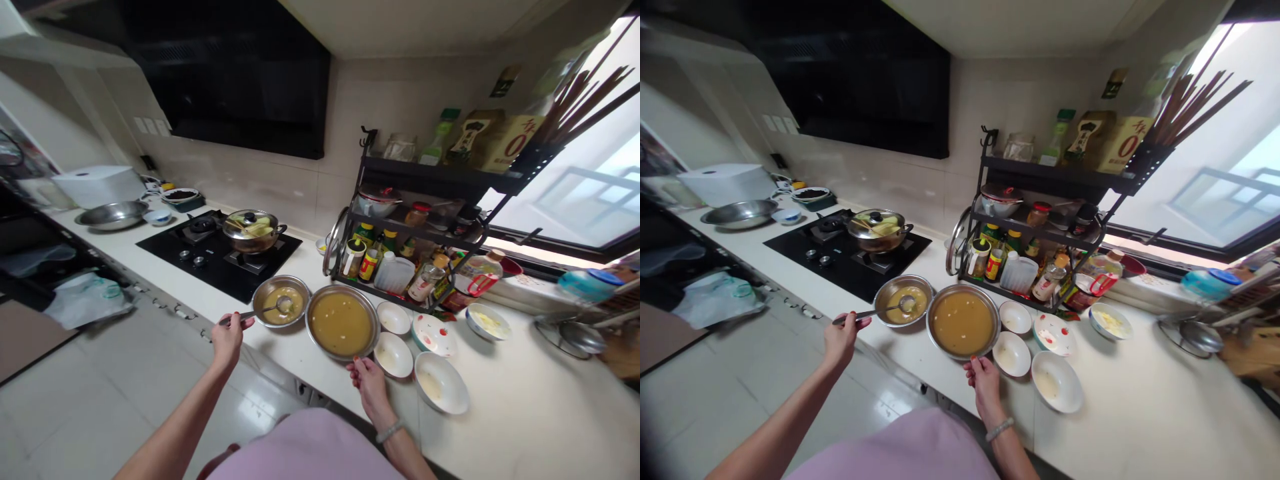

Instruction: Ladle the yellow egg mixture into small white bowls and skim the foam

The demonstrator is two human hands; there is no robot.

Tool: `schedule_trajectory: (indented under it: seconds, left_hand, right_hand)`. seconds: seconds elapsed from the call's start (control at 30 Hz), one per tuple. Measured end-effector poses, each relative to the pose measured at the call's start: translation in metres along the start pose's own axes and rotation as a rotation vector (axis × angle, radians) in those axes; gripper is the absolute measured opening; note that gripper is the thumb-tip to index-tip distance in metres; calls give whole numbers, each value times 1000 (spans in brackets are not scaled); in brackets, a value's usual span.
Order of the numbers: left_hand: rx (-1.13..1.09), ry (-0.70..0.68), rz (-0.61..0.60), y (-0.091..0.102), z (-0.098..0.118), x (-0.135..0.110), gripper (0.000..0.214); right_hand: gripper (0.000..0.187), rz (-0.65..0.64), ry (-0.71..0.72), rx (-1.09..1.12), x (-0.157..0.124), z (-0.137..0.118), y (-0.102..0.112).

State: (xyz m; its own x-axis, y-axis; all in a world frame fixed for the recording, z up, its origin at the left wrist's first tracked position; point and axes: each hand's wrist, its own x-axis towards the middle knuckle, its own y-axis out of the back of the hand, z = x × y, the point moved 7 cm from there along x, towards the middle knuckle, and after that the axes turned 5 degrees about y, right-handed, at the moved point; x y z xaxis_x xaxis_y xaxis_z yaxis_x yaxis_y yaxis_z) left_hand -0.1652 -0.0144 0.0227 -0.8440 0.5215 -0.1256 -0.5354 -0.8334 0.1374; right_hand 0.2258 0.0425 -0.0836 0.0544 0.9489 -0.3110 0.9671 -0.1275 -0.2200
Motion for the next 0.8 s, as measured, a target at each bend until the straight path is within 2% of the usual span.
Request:
schedule_trajectory:
  seconds: [0.13, 0.3, 0.57, 0.7, 0.8]
  left_hand:
    - [-89, 68, 21, 6, 12, -5, 11]
    - [-218, 177, 57, 8, 10, -7, 6]
    - [-246, 142, 2, 1, 20, -11, 5]
    - [-229, 153, -56, -9, 32, -24, 7]
    - [-183, 112, -143, -22, 39, -38, 12]
  right_hand:
    - [40, -6, 0, 1, 0, 0, 0]
    - [39, -10, -13, -1, -2, -2, -1]
    - [38, -11, 2, -13, -2, -2, -2]
    - [38, -9, -3, -11, -2, -2, -2]
    - [39, -12, -3, -5, -2, -2, -2]
